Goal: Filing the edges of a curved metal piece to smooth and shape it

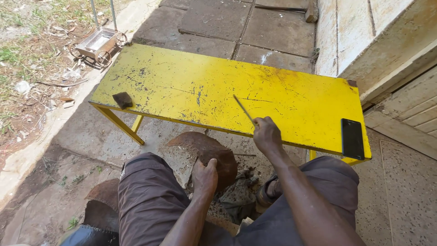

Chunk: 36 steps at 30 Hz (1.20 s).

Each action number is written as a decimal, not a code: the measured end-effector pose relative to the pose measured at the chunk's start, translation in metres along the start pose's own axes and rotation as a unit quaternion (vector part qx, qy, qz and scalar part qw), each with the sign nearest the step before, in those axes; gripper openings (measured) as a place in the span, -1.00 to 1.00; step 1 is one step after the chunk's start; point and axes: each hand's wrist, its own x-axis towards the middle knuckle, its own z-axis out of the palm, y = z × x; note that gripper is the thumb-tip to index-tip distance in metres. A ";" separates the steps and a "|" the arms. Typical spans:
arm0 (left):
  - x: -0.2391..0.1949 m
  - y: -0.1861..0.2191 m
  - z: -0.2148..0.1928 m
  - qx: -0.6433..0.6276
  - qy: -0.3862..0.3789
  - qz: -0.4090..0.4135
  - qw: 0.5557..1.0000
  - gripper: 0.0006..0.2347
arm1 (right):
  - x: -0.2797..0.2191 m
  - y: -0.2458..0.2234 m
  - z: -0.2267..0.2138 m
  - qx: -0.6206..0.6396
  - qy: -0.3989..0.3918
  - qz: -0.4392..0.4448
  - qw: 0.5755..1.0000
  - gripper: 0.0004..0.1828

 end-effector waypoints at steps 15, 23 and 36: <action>-0.008 0.037 -0.010 0.019 -0.025 -0.058 0.998 -0.63 | 0.081 -0.029 0.062 -0.125 -0.018 -0.128 0.984 -0.64; -0.008 0.039 -0.007 0.020 -0.022 -0.065 0.997 -0.69 | 0.064 -0.060 0.053 -0.135 -0.116 -0.248 0.952 -0.60; 0.030 -0.022 -0.001 -0.153 -0.014 -0.047 0.987 -0.47 | -0.033 -0.052 -0.058 0.207 -0.031 0.073 0.975 -0.74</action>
